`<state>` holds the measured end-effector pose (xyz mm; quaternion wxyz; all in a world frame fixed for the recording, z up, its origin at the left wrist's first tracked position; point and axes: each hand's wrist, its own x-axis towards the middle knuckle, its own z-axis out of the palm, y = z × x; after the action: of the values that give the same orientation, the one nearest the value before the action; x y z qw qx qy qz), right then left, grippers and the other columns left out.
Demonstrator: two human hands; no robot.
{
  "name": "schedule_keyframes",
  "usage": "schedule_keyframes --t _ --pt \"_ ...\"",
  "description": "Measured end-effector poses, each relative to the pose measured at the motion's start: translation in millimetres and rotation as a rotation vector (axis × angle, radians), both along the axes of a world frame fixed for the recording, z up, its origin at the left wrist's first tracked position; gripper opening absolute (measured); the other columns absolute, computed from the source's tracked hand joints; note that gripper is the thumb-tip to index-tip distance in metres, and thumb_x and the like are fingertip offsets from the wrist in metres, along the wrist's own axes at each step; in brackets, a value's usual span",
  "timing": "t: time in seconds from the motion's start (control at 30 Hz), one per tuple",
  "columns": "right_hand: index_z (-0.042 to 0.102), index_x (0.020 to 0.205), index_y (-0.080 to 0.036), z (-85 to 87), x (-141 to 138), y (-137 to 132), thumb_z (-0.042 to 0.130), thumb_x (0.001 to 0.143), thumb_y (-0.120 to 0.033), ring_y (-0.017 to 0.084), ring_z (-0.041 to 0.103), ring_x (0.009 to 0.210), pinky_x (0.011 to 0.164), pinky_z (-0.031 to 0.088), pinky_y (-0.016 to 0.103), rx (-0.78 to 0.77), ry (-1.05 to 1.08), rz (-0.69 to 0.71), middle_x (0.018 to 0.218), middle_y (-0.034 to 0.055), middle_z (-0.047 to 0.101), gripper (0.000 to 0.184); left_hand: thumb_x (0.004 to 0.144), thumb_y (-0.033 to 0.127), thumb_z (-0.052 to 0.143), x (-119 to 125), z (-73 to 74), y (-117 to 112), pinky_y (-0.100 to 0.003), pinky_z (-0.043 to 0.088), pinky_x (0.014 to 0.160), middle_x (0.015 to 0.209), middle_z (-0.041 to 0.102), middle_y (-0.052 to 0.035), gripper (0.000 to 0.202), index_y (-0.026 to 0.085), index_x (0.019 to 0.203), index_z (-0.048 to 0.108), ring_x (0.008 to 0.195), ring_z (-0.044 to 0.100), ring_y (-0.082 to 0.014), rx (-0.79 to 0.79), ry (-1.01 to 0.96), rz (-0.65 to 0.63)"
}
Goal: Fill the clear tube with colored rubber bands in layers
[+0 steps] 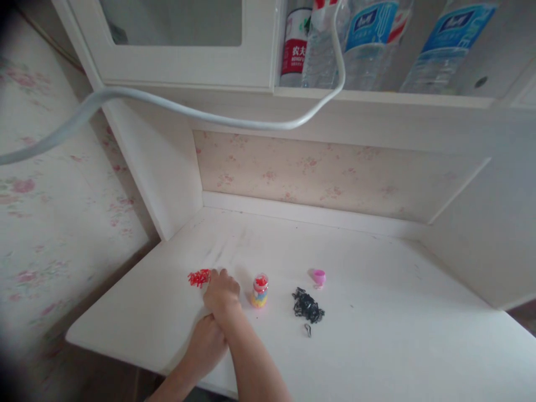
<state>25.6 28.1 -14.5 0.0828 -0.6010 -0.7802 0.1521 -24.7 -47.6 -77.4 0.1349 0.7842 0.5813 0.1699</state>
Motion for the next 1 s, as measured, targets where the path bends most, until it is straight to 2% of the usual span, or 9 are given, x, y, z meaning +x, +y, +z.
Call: schedule_keyframes --t 0.13,0.3,0.4,0.57,0.73,0.87,1.0 --pt "0.068 0.107 -0.025 -5.2 0.5 7.4 0.047 0.09 -0.026 0.023 0.067 0.088 0.069 0.05 0.029 0.008 -0.022 0.028 0.107 0.0064 0.067 0.027 0.076 0.006 0.045 0.7 6.4 -1.1 -0.033 0.051 0.065 0.079 0.074 -0.0116 0.029 0.014 0.08 0.072 0.074 0.07 -0.0254 -0.006 0.032 0.005" --pt "0.069 0.098 -0.02 -9.2 5.9 3.7 0.042 0.094 -0.021 0.022 0.068 0.086 0.07 0.05 0.029 0.019 -0.046 0.006 0.104 0.0097 0.067 0.028 0.075 0.007 0.047 0.5 7.6 -3.2 -0.032 0.051 0.067 0.081 0.075 -0.0104 0.027 0.015 0.079 0.073 0.075 0.07 -0.024 0.003 0.025 -0.044" --pt "0.068 0.099 -0.019 -8.0 10.4 -1.5 0.04 0.095 -0.021 0.022 0.068 0.086 0.069 0.051 0.03 0.026 -0.049 -0.009 0.103 0.0106 0.066 0.028 0.077 0.01 0.047 0.6 7.9 -5.0 -0.031 0.051 0.068 0.082 0.075 -0.0106 0.027 0.016 0.082 0.073 0.076 0.069 -0.0232 0.011 0.025 -0.08" --pt "0.06 0.114 -0.018 -5.4 15.5 -8.9 0.041 0.093 -0.018 0.024 0.068 0.087 0.066 0.051 0.032 0.039 -0.05 -0.07 0.106 0.0128 0.063 0.028 0.078 0.011 0.047 2.1 9.3 -7.0 -0.033 0.051 0.065 0.078 0.074 -0.0129 0.026 0.015 0.079 0.073 0.072 0.069 -0.0243 0.037 0.037 -0.093" --pt "0.063 0.102 -0.017 -6.8 17.3 -9.5 0.039 0.094 -0.02 0.023 0.068 0.083 0.062 0.05 0.03 0.009 -0.036 -0.103 0.105 0.0126 0.063 0.026 0.078 0.011 0.048 3.1 11.6 -7.4 -0.033 0.051 0.065 0.079 0.074 -0.013 0.025 0.015 0.08 0.073 0.073 0.069 -0.0243 0.042 0.04 -0.091" --pt "0.062 0.101 -0.015 -6.0 18.3 -6.8 0.038 0.093 -0.014 0.022 0.068 0.082 0.061 0.048 0.029 0.005 -0.009 -0.118 0.105 0.0127 0.063 0.025 0.078 0.011 0.047 3.9 15.0 -7.8 -0.034 0.051 0.063 0.078 0.074 -0.0121 0.027 0.015 0.079 0.073 0.071 0.069 -0.0253 0.037 0.041 -0.094" --pt "0.062 0.1 -0.019 4.7 17.3 -15.1 0.038 0.095 -0.016 0.019 0.067 0.081 0.062 0.046 0.026 0.047 0.053 -0.071 0.105 0.0079 0.063 0.025 0.077 0.012 0.046 2.6 9.2 -7.5 -0.036 0.05 0.063 0.076 0.074 -0.012 0.027 0.016 0.077 0.073 0.07 0.068 -0.0266 0.044 0.018 -0.11"
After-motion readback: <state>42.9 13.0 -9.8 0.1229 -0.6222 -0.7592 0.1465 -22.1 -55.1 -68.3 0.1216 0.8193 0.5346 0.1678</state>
